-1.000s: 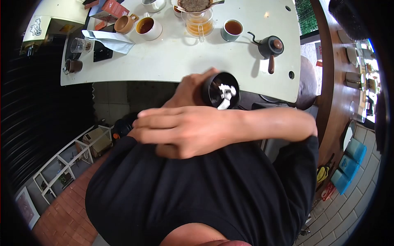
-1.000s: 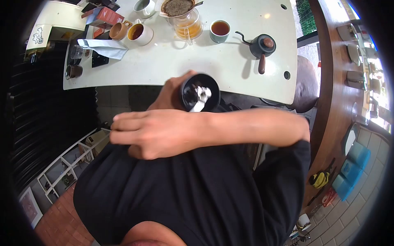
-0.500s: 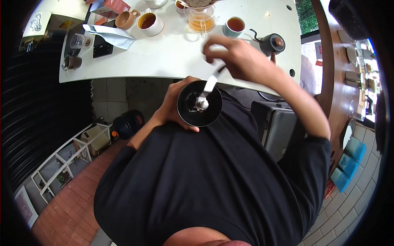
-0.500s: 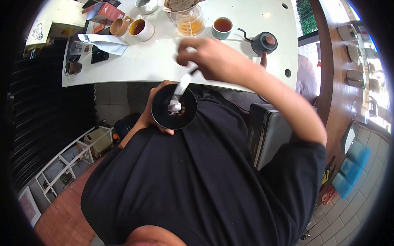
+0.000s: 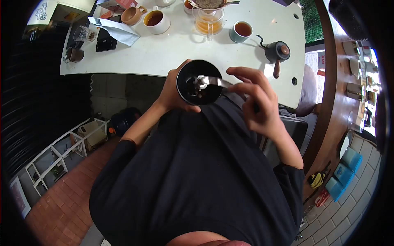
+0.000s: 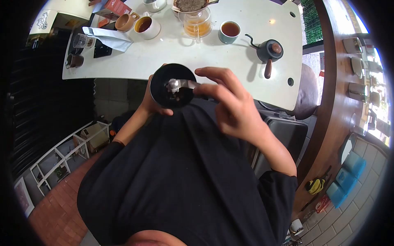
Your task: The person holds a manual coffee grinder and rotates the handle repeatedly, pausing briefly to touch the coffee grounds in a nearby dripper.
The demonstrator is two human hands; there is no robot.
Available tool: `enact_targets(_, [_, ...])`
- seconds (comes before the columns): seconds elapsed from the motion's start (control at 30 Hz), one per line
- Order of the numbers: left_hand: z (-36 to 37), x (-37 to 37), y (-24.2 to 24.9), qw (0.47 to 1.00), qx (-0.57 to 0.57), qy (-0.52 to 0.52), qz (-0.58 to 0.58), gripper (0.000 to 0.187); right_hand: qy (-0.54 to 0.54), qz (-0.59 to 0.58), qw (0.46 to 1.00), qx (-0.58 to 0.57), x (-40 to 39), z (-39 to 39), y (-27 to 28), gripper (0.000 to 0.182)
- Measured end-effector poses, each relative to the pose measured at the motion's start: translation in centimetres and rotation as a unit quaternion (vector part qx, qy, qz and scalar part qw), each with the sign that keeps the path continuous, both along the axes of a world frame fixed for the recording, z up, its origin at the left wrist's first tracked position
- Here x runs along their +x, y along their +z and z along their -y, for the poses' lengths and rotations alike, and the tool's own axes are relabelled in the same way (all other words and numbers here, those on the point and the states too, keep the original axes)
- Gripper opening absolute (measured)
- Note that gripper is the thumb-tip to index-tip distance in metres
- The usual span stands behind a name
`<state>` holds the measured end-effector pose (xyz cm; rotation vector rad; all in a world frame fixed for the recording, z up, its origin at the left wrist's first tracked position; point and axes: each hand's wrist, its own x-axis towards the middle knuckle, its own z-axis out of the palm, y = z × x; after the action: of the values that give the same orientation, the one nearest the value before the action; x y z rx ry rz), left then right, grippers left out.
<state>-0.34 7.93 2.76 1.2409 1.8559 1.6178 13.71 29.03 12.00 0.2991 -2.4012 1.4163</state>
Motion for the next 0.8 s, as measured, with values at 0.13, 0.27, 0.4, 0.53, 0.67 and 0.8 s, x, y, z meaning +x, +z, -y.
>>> enact_targets(0.13, [-1.3,0.2,0.0,0.977,-0.002,0.000,0.213,0.110,0.036,0.006,0.990,-0.138,-2.1,-2.3,0.2,0.043])
enact_targets(0.27, [-2.4,0.6,-0.4,0.934,0.043,-0.036,0.353,0.112,0.162,-0.004,0.972,-0.173,-3.8,-3.2,1.8,0.030])
enact_targets(0.4, [-2.1,0.9,-3.3,0.908,0.055,-0.083,0.408,0.114,0.218,-0.027,0.966,-0.134,-3.7,-1.7,1.7,0.021])
enact_targets(0.53, [-1.2,2.3,-1.4,0.898,0.068,-0.073,0.428,0.111,0.266,-0.059,0.958,-0.089,-3.0,-0.7,1.3,0.016])
enact_targets(0.67, [-1.6,3.1,-2.0,0.905,0.022,-0.033,0.423,0.103,0.342,-0.083,0.931,-0.100,-2.2,3.3,0.9,0.008])
enact_targets(0.8, [-2.6,4.0,0.1,0.930,0.000,-0.001,0.367,0.088,0.314,-0.176,0.933,-0.008,-3.2,6.3,1.6,0.019])
